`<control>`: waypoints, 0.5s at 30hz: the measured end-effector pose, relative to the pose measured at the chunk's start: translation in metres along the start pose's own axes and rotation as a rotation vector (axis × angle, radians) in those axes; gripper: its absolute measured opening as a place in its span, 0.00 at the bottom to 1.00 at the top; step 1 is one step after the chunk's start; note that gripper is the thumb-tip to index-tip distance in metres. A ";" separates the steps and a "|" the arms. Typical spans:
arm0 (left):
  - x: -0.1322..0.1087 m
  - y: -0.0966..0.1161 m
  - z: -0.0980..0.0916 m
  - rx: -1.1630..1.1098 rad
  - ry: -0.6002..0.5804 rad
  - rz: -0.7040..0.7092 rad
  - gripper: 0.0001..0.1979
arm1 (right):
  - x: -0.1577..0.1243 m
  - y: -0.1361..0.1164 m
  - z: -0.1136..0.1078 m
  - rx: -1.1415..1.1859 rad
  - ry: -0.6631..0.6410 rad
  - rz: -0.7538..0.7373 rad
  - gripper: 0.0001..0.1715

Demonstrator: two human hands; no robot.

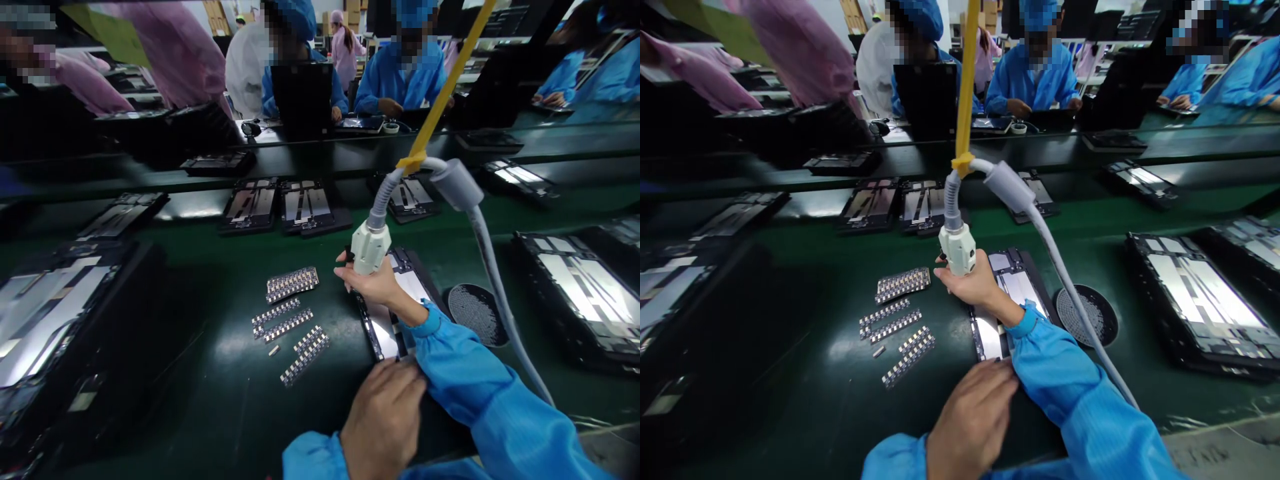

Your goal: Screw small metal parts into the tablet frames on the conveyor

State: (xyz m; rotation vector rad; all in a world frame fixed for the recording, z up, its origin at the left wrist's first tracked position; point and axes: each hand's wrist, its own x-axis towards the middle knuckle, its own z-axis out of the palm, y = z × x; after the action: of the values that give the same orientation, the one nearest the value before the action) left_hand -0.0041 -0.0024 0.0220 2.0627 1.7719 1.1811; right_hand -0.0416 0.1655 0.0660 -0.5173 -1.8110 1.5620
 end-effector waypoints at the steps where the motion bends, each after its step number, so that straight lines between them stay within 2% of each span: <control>1: 0.002 0.000 0.007 0.056 -0.039 0.039 0.18 | -0.002 -0.008 -0.007 0.020 0.009 -0.009 0.10; 3: 0.001 -0.004 0.013 0.192 -0.082 0.070 0.23 | -0.013 -0.028 -0.033 0.070 0.017 -0.014 0.14; 5: -0.002 -0.015 0.007 0.290 -0.120 0.078 0.25 | -0.035 -0.050 -0.072 0.127 -0.043 -0.006 0.17; 6: -0.004 -0.022 0.001 0.313 -0.141 0.087 0.25 | -0.050 -0.059 -0.093 0.153 -0.100 -0.001 0.17; 8: -0.007 -0.035 -0.015 0.337 -0.197 0.118 0.25 | -0.087 -0.068 -0.133 0.174 -0.358 0.009 0.11; 9: -0.009 -0.040 -0.021 0.340 -0.223 0.139 0.25 | -0.105 -0.067 -0.148 0.168 -0.466 0.034 0.11; 11: -0.011 -0.047 -0.030 0.329 -0.262 0.178 0.27 | -0.136 -0.053 -0.166 0.130 -0.574 0.124 0.13; 13: -0.013 -0.049 -0.030 0.307 -0.286 0.206 0.31 | -0.156 -0.028 -0.170 0.120 -0.650 0.152 0.18; 15: -0.015 -0.051 -0.027 0.309 -0.269 0.223 0.35 | -0.165 0.001 -0.168 0.150 -0.737 0.186 0.20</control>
State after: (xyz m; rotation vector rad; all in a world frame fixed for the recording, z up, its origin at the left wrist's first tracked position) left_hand -0.0602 -0.0110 0.0034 2.5090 1.7168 0.6600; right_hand 0.1914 0.1701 0.0347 -0.0208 -2.1798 2.1924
